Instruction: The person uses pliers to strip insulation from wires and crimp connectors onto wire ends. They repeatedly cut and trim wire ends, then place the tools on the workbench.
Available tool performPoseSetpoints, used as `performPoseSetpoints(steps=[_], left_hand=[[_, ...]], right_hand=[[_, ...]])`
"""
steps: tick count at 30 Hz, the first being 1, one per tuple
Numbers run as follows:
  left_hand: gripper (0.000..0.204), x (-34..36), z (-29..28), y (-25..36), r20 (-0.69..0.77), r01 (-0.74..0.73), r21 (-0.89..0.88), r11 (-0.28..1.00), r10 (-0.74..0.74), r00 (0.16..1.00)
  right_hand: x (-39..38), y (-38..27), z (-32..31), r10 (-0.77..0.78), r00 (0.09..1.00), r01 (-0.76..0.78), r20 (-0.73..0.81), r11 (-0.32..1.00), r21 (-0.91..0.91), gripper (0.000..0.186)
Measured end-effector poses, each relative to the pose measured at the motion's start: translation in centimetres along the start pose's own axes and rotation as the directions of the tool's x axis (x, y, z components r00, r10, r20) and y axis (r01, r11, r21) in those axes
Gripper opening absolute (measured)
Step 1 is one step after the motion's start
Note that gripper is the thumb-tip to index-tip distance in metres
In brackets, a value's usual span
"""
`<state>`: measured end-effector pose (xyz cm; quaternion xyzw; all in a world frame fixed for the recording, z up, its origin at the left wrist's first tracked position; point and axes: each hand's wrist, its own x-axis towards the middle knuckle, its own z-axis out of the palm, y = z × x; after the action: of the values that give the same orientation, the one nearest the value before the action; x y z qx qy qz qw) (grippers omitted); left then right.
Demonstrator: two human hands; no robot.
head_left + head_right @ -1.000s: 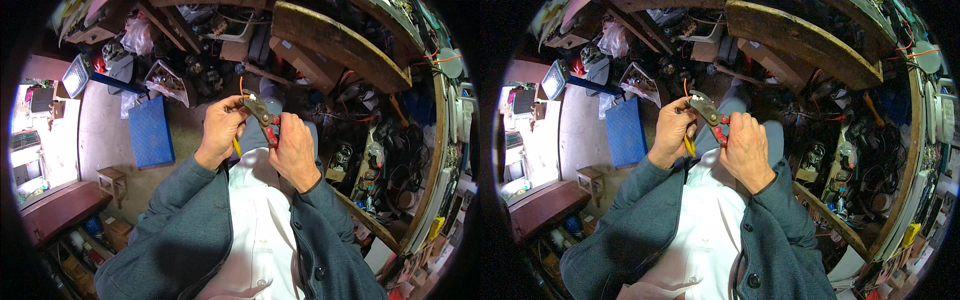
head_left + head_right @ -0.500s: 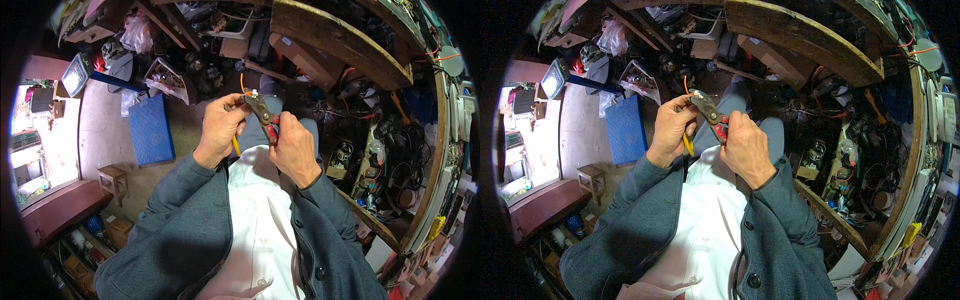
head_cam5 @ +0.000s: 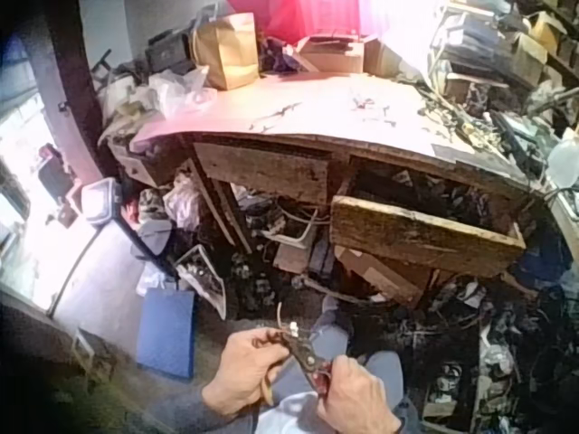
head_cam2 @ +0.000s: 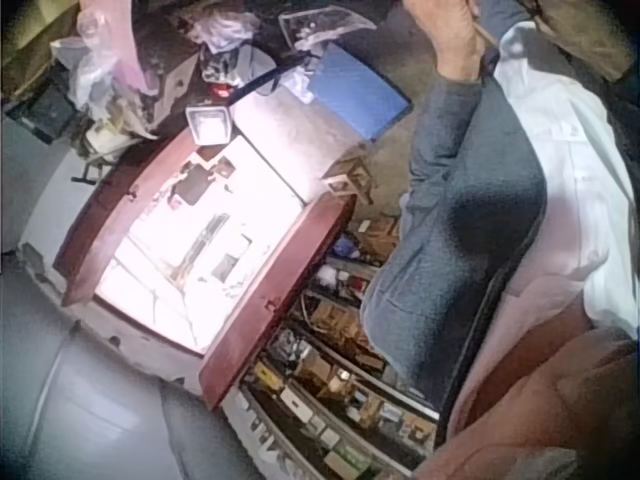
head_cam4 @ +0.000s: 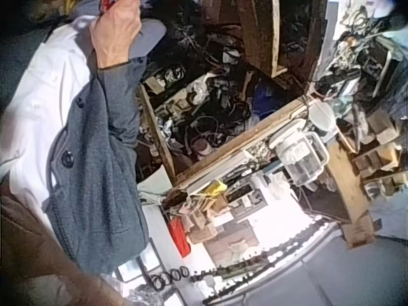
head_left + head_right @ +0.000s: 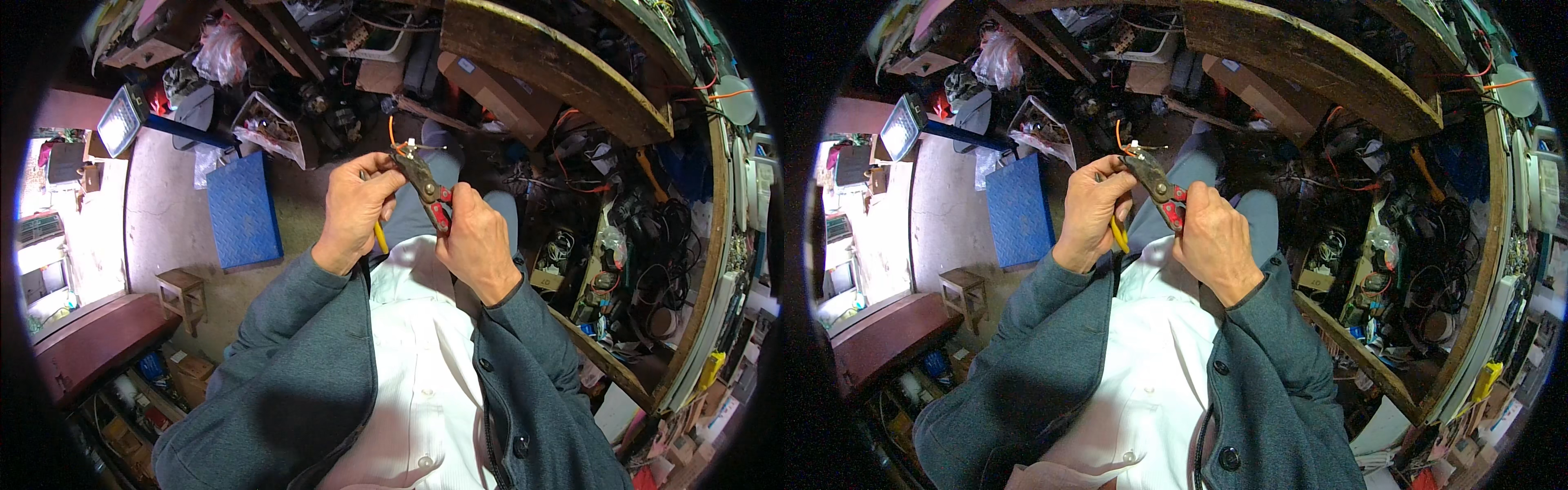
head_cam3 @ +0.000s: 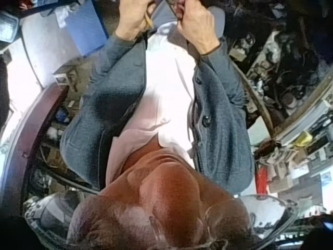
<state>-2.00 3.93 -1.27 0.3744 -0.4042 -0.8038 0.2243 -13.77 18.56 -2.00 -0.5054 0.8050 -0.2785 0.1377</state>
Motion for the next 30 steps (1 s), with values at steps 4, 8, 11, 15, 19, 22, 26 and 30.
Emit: performPoseSetpoints(steps=[4, 8, 11, 15, 19, 22, 26, 30], left_hand=[[0.015, 0.18, -0.29, -0.16, 0.021, 0.005, 0.019, 1.000, -0.005, 1.000], [0.013, 0.14, -0.22, -0.19, 0.002, 0.006, 0.037, 0.999, -0.006, 1.000], [0.011, 0.16, -0.18, -0.15, 0.000, 0.004, 0.049, 0.999, -0.004, 1.000], [0.010, 0.14, -0.18, -0.17, -0.009, 0.004, 0.065, 0.998, -0.003, 1.000], [0.010, 0.01, -0.03, 0.05, -0.015, 0.011, 0.042, 0.999, -0.010, 1.000], [0.010, -0.10, 0.10, 0.26, -0.013, 0.011, 0.038, 0.999, -0.011, 1.000], [0.012, -0.07, -0.03, 0.29, -0.024, 0.017, 0.033, 0.999, -0.016, 1.000], [0.013, 0.06, -0.12, 0.12, -0.028, 0.018, 0.032, 0.999, -0.017, 0.999]], right_hand=[[-0.05, 0.10, -0.01, 0.008, 1.000, -0.008, 0.012, 1.000, 0.002, 0.032], [-0.03, 0.40, 0.23, -0.017, 1.000, 0.017, -0.003, 1.000, -0.023, 0.032], [0.01, 0.47, 0.23, -0.030, 1.000, 0.030, 0.003, 0.997, -0.073, 0.034], [0.08, 0.27, 0.13, -0.036, 0.999, 0.035, -0.006, 0.995, -0.088, 0.032], [0.10, 0.33, 0.12, -0.045, 0.999, 0.043, -0.014, 0.993, -0.110, 0.030], [0.13, 0.36, 0.03, -0.049, 0.999, 0.048, -0.012, 0.992, -0.115, 0.029], [0.24, 0.59, 0.28, -0.067, 0.998, 0.064, -0.021, 0.990, -0.122, 0.028], [0.30, 0.71, 0.29, -0.072, 0.997, 0.069, -0.020, 0.989, -0.131, 0.028]])
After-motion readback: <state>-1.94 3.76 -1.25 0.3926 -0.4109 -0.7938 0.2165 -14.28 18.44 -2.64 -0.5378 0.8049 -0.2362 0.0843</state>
